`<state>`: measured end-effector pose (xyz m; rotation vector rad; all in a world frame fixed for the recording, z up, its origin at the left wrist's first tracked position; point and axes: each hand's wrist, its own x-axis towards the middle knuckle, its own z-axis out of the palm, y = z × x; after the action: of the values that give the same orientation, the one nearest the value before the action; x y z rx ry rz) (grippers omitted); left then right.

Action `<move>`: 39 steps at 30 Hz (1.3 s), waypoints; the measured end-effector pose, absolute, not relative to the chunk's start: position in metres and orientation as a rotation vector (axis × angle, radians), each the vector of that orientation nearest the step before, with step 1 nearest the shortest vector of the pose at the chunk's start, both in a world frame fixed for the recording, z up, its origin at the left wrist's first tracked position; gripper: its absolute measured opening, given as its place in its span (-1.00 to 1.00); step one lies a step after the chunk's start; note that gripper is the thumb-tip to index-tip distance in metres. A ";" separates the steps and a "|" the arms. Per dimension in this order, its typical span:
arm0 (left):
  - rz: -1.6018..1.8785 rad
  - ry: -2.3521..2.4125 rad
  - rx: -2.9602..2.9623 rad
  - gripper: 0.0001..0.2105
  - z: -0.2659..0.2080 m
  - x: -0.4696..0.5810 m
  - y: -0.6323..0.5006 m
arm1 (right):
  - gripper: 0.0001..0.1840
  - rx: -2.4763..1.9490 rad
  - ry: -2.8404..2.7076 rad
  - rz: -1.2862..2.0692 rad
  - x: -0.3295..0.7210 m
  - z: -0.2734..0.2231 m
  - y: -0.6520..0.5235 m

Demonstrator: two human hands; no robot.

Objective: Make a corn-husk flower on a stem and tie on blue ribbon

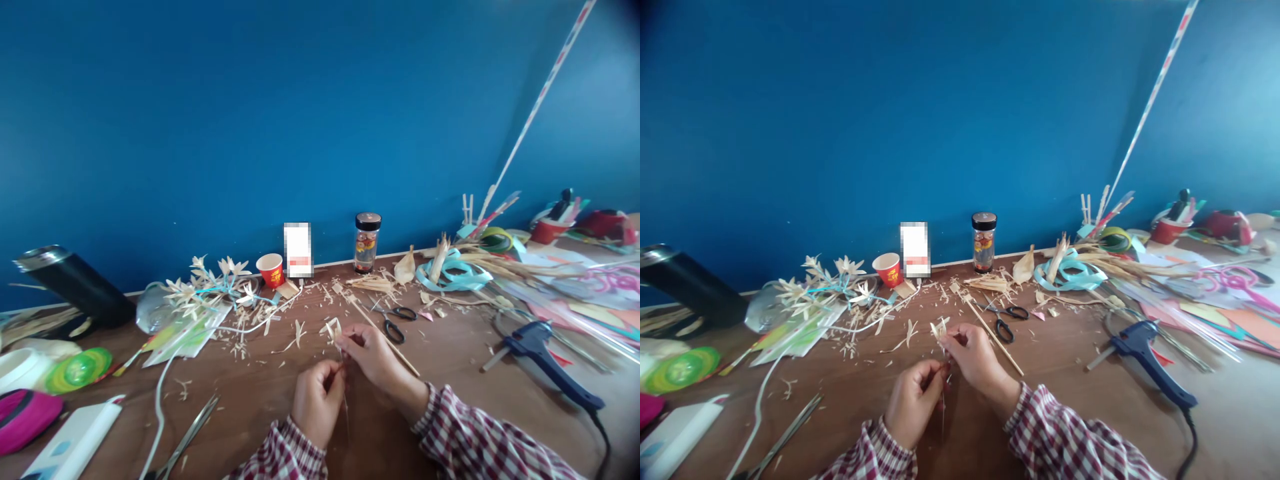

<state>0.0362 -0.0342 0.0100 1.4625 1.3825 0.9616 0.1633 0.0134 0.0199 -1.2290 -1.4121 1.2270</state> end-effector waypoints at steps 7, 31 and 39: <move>1.012 1.260 1.123 -0.70 0.008 0.036 -0.029 | -0.72 -1.160 -1.294 1.373 0.163 0.012 0.017; 1.222 1.247 0.663 -0.64 0.001 0.025 -0.014 | -0.73 -1.131 -1.338 1.459 0.158 0.020 0.010; 1.231 1.238 0.662 -0.68 0.002 0.025 -0.014 | -0.86 -1.131 -1.325 1.411 0.155 0.020 0.008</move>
<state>0.0251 -0.0138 0.0019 0.6616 1.2383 1.2306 0.1549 0.0081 0.0202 -1.1310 -1.3254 1.4108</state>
